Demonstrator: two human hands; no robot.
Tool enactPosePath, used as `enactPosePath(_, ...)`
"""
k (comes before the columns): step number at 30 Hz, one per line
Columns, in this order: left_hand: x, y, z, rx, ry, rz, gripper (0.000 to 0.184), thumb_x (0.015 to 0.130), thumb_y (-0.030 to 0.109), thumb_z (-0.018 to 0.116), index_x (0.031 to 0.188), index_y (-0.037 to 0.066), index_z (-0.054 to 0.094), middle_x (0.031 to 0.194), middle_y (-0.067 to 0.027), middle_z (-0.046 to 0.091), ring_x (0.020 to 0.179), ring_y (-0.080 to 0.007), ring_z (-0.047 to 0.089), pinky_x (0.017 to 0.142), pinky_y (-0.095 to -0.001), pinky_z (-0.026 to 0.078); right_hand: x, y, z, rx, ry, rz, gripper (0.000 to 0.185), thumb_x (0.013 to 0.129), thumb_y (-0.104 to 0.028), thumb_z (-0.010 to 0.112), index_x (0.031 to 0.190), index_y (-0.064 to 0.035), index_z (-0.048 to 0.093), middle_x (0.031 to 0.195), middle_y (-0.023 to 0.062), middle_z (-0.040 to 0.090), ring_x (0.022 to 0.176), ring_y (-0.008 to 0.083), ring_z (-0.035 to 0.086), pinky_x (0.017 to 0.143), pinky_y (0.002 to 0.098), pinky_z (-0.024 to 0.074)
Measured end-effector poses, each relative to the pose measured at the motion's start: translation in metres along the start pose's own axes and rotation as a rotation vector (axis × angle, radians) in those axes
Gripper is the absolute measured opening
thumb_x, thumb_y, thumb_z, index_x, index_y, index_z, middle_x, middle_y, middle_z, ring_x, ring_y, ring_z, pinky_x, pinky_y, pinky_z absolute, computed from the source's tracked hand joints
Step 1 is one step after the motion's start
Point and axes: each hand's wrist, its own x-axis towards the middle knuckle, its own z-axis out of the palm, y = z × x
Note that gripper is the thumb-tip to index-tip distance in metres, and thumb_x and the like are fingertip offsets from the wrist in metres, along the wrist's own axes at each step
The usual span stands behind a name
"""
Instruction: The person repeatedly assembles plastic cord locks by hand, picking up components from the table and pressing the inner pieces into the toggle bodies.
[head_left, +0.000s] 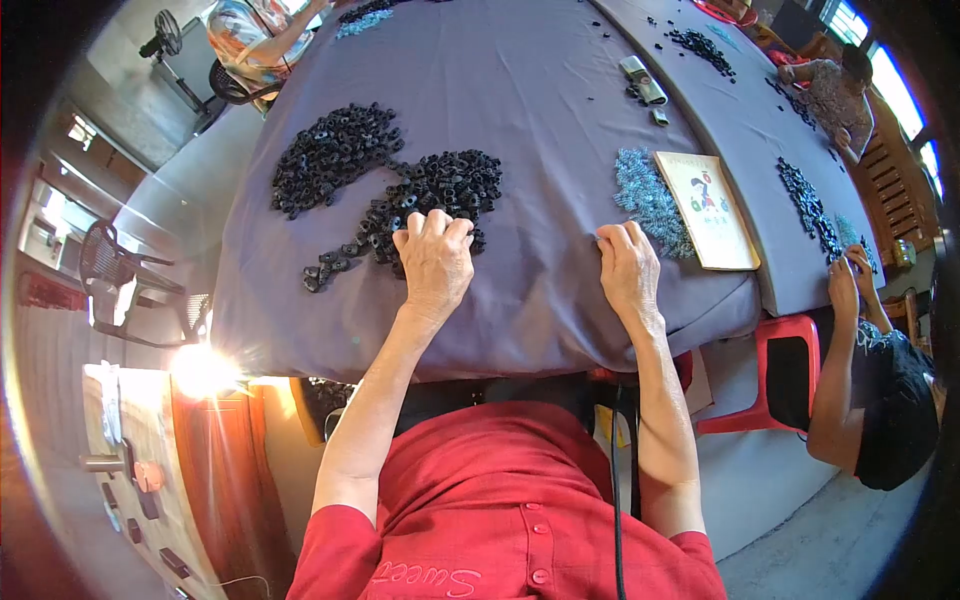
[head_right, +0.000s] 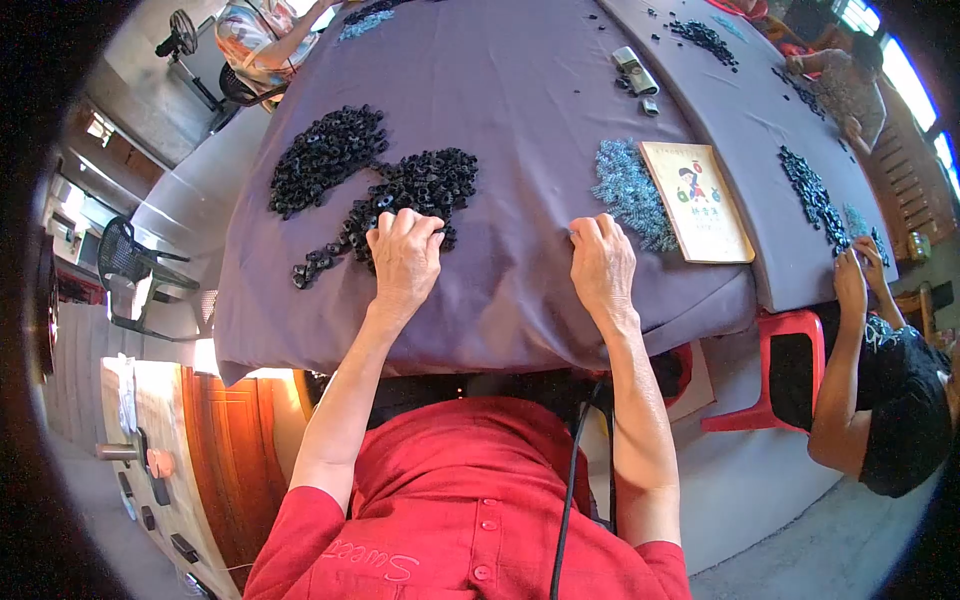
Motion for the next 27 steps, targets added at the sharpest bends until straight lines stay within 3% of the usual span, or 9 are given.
enactPosePath(19,0.017,0.007,0.000,-0.080,0.002,0.024,0.017,0.071,0.013,0.069,0.088,0.013,0.066,0.084,0.0009,0.056,0.087,-0.0211,0.048,0.076,-0.0372,0.035,0.000,0.001,0.000,-0.001,-0.023,-0.005,0.008,0.079,-0.006,0.058,0.087,-0.0056,0.057,0.083,0.0098,0.054,0.080,0.0287,0.055,0.069,0.0394,0.0442)
enactPosePath(27,0.041,0.008,0.024,0.183,-0.032,-0.093,0.020,0.066,0.022,0.075,0.080,0.012,0.063,0.083,-0.0030,0.055,0.087,-0.0231,0.048,0.071,-0.0405,0.032,-0.001,0.002,0.001,-0.003,-0.025,0.002,0.009,0.079,-0.007,0.058,0.087,-0.0064,0.057,0.083,0.0095,0.053,0.080,0.0289,0.055,0.069,0.0396,0.0441)
